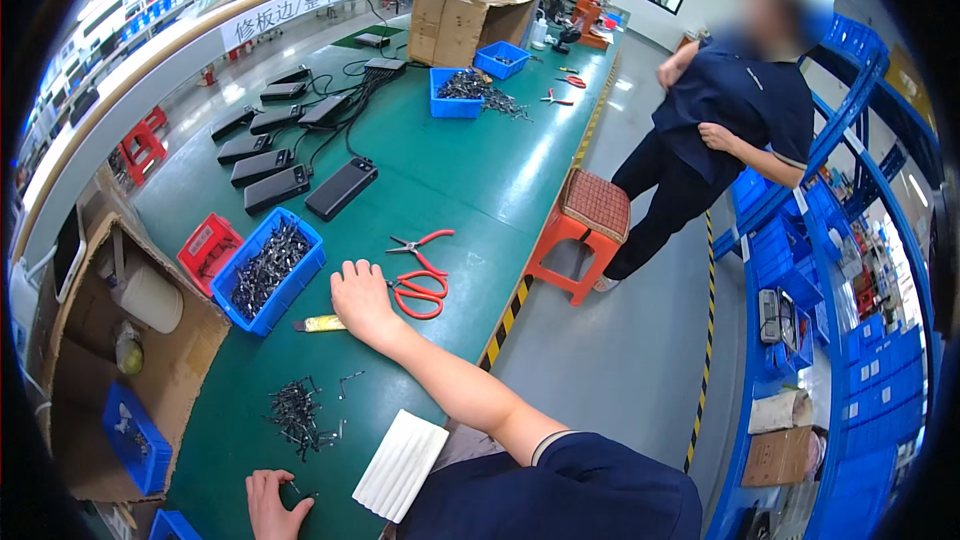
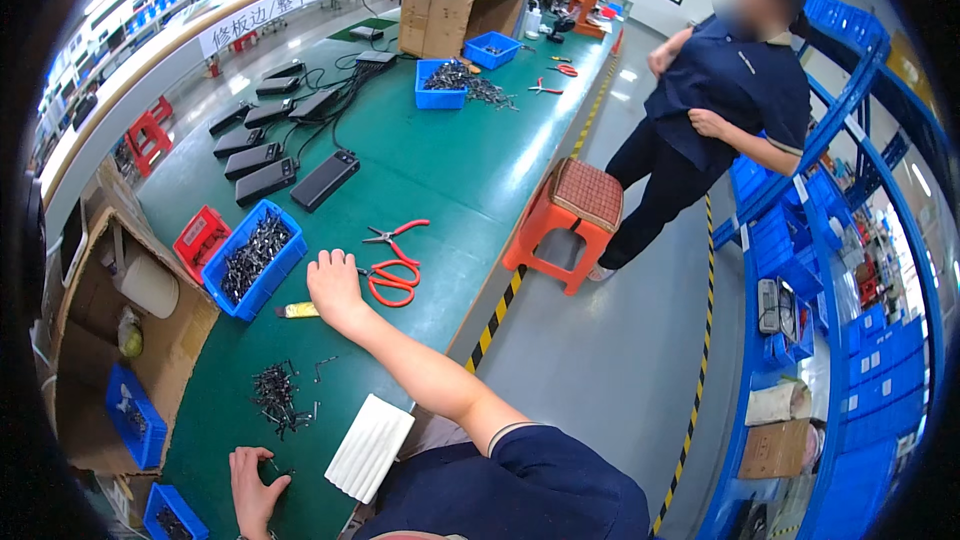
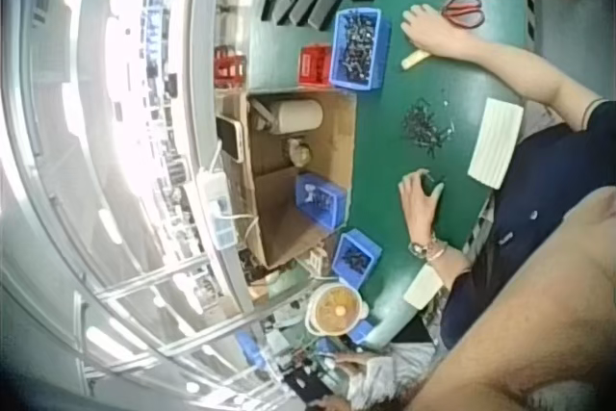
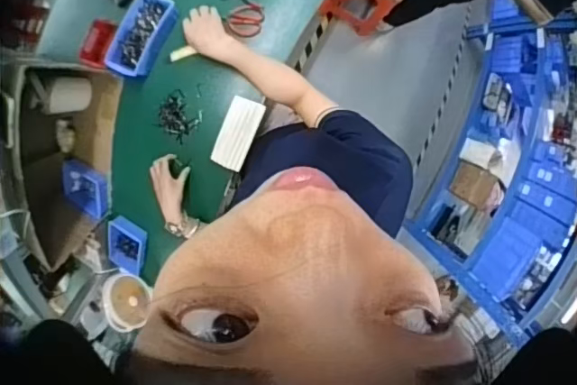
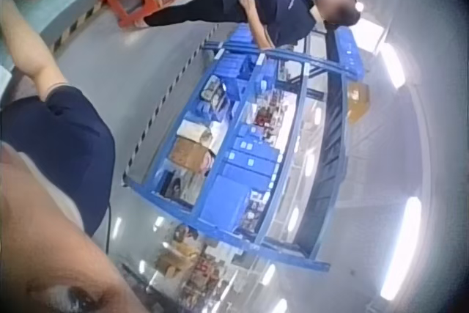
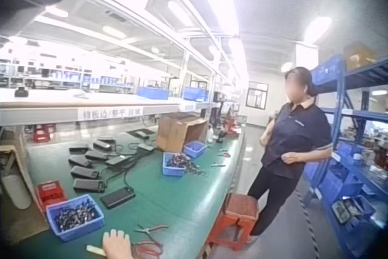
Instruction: Cutting individual wire components from a larger bundle using scissors or snips.
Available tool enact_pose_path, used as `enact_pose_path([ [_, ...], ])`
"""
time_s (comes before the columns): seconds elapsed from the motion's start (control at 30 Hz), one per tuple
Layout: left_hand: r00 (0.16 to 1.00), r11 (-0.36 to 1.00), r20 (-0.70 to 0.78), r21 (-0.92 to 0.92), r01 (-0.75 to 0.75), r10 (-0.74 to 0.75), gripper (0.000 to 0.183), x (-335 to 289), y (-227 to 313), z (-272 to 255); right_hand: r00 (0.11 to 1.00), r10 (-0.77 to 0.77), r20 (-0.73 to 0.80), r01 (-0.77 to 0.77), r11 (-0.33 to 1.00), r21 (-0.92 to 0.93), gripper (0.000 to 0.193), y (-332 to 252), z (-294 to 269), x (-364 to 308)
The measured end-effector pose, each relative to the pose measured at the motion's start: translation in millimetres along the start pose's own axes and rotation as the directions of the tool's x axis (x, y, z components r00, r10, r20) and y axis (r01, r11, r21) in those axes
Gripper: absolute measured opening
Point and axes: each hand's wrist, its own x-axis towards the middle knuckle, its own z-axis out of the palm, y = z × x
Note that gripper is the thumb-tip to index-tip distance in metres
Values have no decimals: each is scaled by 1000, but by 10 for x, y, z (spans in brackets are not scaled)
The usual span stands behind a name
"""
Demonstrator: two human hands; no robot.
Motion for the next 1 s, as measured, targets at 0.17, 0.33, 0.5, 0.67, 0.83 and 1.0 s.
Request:
enact_pose_path([
  [0.17,999,1000,-47,-15,10,-11,28,-67,70,73,1000,1,-15,-2,999,-45,11,-20,29,-100],
  [0.33,996,999,-74,-11,-52,51,20,-10,20,153,999,21,-47,-22,1000,-23,11,-22,26,-95],
  [0.5,987,995,-132,17,-93,95,15,29,68,183,994,50,-100,-45,997,57,12,56,-16,-172],
  [0.67,948,984,-300,-107,-143,105,10,53,27,228,958,110,-263,-82,990,115,13,312,-172,-428],
  [0.83,935,972,-352,-229,-50,-35,7,47,-65,287,948,42,-316,-37,999,21,14,522,-271,-795],
  [1.0,903,968,-417,-249,1,-108,12,78,-257,394,913,112,-392,-142,989,-46,11,561,-383,-833],
])
